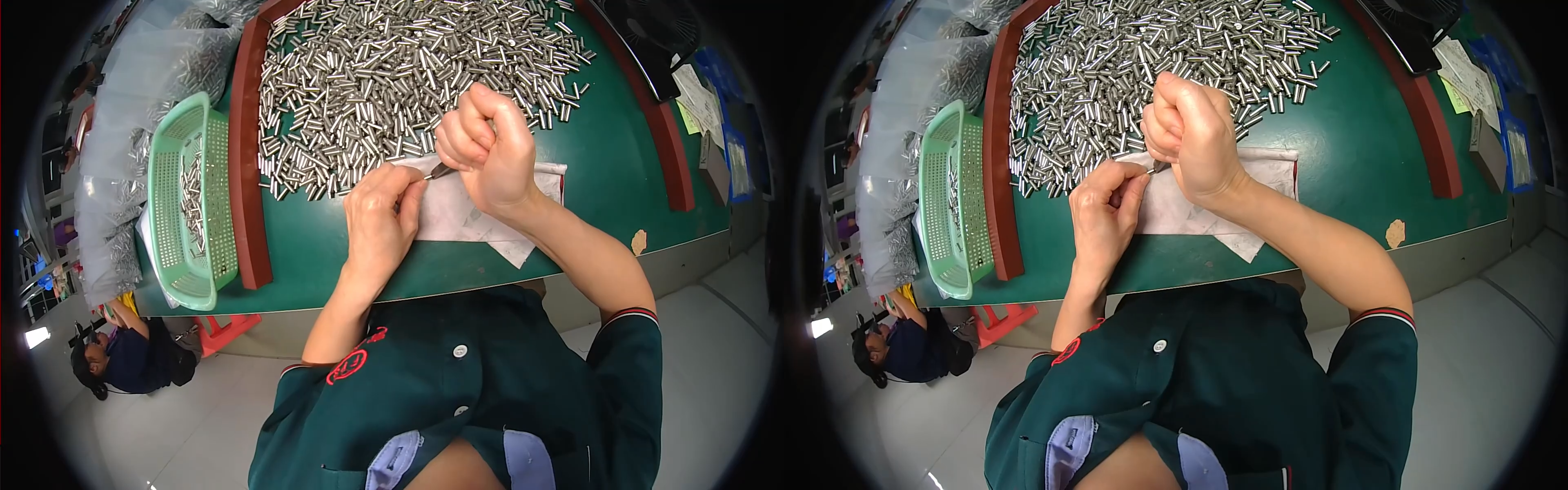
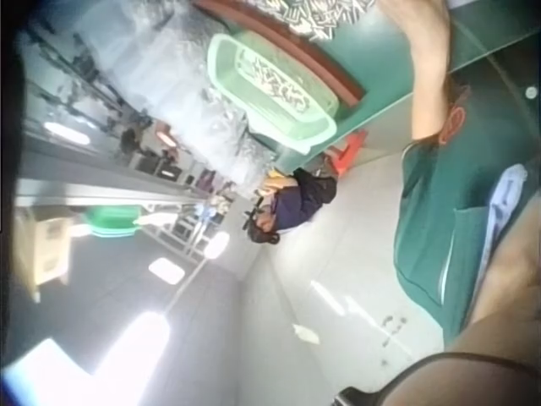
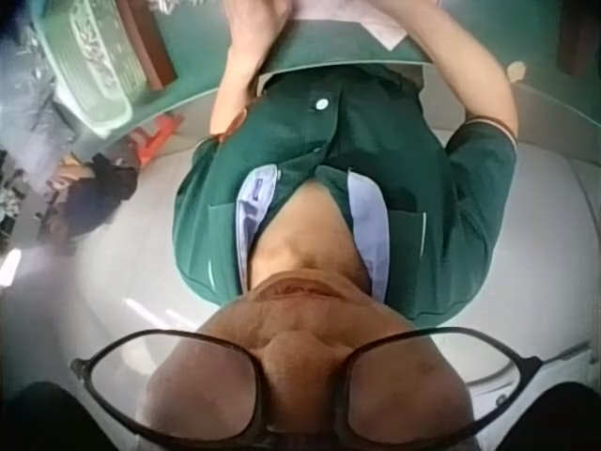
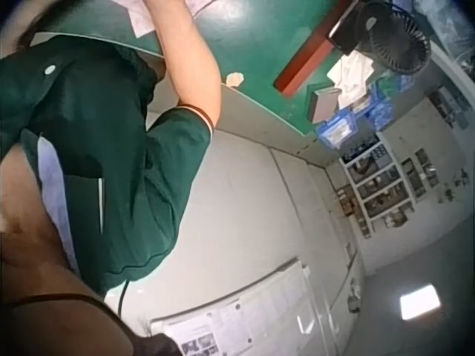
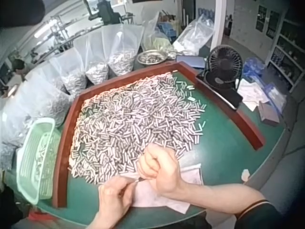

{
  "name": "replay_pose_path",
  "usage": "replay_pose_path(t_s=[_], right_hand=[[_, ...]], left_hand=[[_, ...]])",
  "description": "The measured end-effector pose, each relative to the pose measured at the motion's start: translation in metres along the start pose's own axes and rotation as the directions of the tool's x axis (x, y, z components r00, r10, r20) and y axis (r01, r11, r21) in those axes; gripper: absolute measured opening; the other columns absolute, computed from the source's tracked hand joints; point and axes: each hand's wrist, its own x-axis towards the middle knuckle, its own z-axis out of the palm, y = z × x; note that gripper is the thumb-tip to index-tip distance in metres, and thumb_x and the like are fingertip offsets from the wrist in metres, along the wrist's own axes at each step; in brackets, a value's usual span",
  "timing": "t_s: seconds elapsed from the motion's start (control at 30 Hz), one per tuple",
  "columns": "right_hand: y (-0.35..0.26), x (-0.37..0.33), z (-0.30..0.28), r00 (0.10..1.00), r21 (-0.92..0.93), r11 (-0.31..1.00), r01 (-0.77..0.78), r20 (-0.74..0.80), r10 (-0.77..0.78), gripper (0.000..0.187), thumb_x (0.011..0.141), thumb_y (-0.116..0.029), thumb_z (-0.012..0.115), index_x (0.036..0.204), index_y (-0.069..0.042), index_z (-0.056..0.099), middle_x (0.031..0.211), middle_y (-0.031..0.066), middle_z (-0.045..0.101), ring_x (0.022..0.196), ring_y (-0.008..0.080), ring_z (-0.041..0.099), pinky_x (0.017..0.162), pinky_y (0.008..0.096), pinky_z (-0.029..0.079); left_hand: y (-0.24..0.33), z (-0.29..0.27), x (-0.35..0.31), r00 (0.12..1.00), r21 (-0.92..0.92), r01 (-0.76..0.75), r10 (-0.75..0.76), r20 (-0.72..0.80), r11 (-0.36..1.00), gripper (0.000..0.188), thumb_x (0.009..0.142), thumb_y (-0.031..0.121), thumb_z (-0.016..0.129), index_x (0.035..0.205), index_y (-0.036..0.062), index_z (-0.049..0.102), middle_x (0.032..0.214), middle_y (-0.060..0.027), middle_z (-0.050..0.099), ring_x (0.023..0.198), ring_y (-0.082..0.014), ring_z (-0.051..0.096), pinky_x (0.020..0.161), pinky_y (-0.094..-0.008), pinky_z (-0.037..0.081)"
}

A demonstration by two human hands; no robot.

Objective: Picking up small metal pins from a pile, wiping them with a cloth to clean them, and sorting them into a plastic basket.

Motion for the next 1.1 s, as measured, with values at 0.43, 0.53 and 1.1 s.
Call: replay_pose_path(t_s=[0.43, 0.53, 1.1], right_hand=[[0.009, -0.004, 0.012, 0.995, -0.222, 0.971, 0.092, 0.046, -0.083, 0.04, 0.087, -0.019, 0.033, 0.049, -0.011, 0.025, 0.042, -0.0023, 0.023, 0.04, 0.0077, 0.018, 0.04, 0.0243, 0.017], [0.009, -0.007, 0.01, 0.991, -0.27, 0.955, 0.123, 0.089, -0.102, 0.039, 0.087, -0.017, 0.034, 0.049, -0.009, 0.027, 0.044, -0.0018, 0.023, 0.041, 0.0081, 0.02, 0.042, 0.0243, 0.02], [0.011, -0.01, 0.006, 0.989, -0.253, 0.958, 0.134, 0.101, -0.112, 0.038, 0.087, -0.018, 0.033, 0.051, -0.01, 0.027, 0.042, -0.0006, 0.026, 0.04, 0.0085, 0.019, 0.04, 0.0244, 0.019]], left_hand=[[-0.002, 0.003, 0.002, 1.0, -0.015, 0.001, -0.001, -0.009, 1.0, 0.008, 0.067, -0.001, 0.061, 0.066, 0.0007, 0.053, 0.058, -0.0106, 0.048, 0.053, -0.028, 0.049, 0.049, -0.0364, 0.038], [-0.001, 0.003, 0.003, 1.0, -0.016, 0.001, -0.001, -0.011, 1.0, 0.007, 0.067, -0.001, 0.06, 0.067, 0.0009, 0.053, 0.058, -0.0108, 0.049, 0.054, -0.0284, 0.049, 0.05, -0.0368, 0.039], [-0.008, -0.038, 0.007, 0.862, -0.886, 0.461, -0.215, 0.459, -0.043, 0.022, 0.083, 0.012, 0.053, 0.101, -0.0007, 0.052, 0.075, -0.0034, 0.052, 0.062, -0.0064, 0.044, 0.054, -0.0183, 0.037]])
